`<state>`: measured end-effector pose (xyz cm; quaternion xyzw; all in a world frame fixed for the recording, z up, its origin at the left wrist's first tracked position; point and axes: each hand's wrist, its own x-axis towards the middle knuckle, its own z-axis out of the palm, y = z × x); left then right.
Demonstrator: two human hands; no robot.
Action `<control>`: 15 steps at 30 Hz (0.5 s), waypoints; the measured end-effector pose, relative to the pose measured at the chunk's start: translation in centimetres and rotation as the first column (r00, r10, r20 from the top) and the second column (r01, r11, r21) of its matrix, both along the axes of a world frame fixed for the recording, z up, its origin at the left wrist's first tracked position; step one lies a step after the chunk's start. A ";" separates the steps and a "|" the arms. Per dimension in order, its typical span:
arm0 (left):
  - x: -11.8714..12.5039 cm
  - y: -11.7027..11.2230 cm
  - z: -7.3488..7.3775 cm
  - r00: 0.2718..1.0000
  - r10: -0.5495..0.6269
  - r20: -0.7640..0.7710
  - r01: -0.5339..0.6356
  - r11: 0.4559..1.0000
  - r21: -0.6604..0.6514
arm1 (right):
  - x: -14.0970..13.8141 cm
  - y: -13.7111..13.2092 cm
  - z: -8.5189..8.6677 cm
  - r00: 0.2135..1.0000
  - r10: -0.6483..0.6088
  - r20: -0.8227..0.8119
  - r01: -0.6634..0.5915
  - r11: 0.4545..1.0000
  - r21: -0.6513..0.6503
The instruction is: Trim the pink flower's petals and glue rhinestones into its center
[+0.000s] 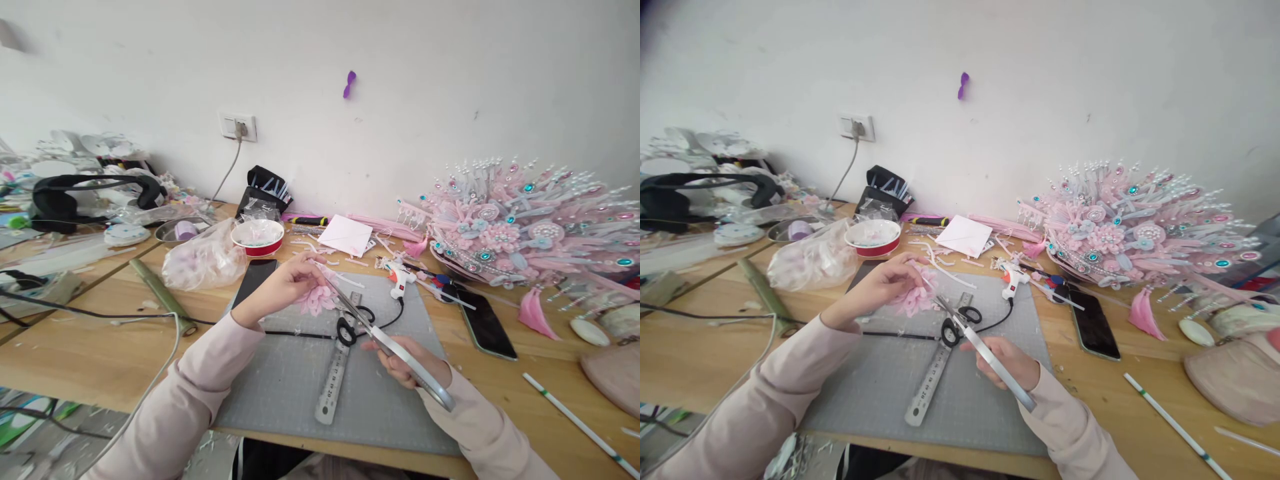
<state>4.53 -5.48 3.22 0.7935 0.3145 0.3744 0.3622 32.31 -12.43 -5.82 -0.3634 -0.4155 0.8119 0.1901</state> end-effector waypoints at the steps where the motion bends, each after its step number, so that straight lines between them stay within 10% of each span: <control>1: 0.0 0.0 0.0 1.000 0.000 0.000 0.000 1.000 -0.003 | -0.1 -0.1 0.2 1.000 -0.005 0.001 0.005 1.000 0.027; 15: 0.2 -0.1 -0.1 1.000 0.007 0.009 -0.007 1.000 0.000 | -1.2 -1.1 2.5 0.988 -0.097 0.121 0.089 0.994 0.063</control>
